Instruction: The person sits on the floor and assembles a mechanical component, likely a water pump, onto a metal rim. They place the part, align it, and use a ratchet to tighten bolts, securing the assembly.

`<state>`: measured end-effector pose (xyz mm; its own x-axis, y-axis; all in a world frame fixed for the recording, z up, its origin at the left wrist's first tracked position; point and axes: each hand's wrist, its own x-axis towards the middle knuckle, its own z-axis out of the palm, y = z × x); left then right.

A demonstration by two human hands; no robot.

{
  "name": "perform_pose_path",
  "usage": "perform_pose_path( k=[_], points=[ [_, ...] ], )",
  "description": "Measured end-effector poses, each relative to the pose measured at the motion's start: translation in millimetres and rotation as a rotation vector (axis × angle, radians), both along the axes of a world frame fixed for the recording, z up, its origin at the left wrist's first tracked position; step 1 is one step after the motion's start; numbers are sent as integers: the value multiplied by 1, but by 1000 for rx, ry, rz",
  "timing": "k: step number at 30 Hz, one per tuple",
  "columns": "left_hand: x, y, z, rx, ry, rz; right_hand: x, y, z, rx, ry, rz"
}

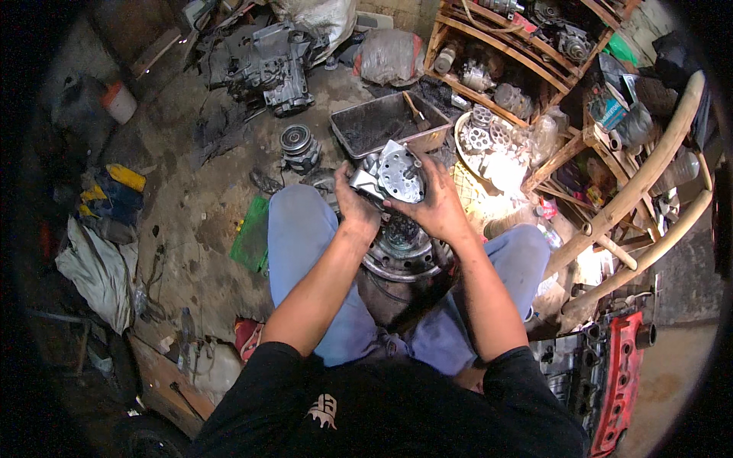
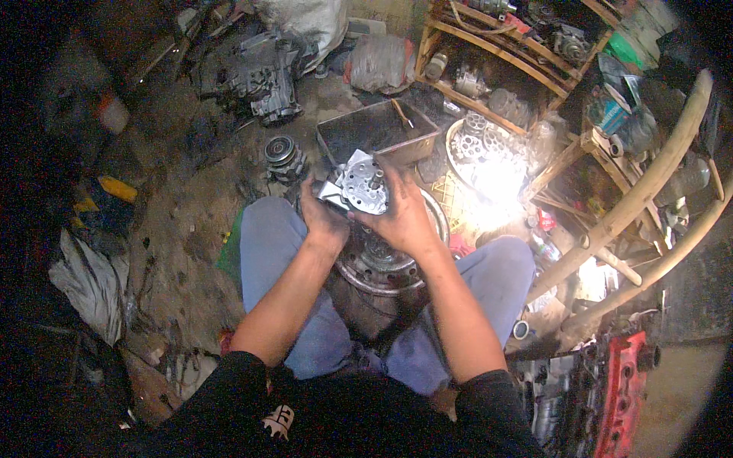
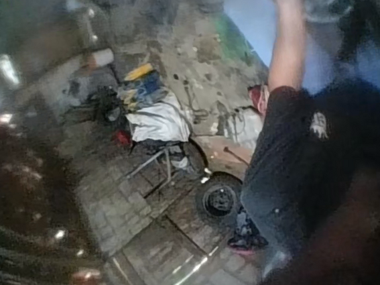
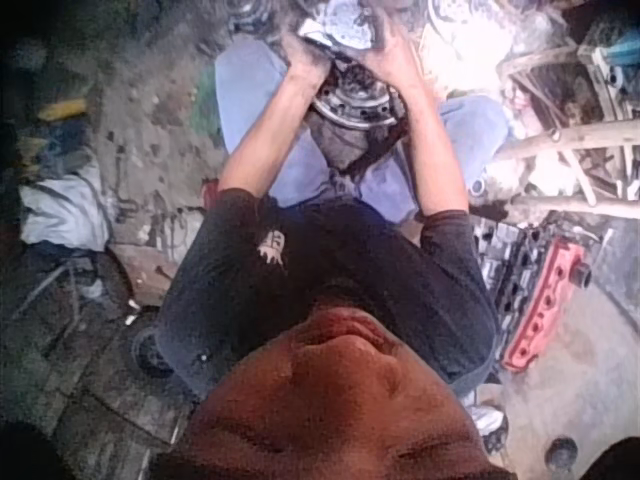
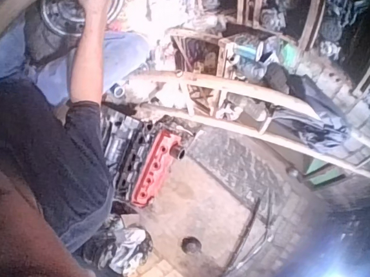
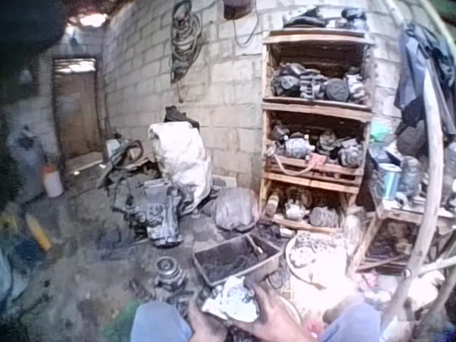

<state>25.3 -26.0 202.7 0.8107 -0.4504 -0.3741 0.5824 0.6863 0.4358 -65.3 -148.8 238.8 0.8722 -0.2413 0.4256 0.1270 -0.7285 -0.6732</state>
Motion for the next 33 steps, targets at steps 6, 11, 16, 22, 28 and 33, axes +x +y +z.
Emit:
perform_pose_path(
  k=[6,11,16,22,28,33],
  points=[
    [1,0,3,-107,-164,-68,-9,-10,13,72,-146,-77],
    [-17,-21,-3,-295,-189,-128,-20,-4,13,271,-166,-80],
    [-21,-26,-13,-156,-242,-125,-31,-16,13,266,-84,-36],
    [-20,-21,-4,-117,-312,-188,-46,-20,24,130,-84,-25],
    [-24,-13,-1,-125,-384,-234,-53,-14,29,133,-96,-7],
    [-17,-11,-1,-315,-345,-282,-57,-10,28,83,-138,33]
  ],
)
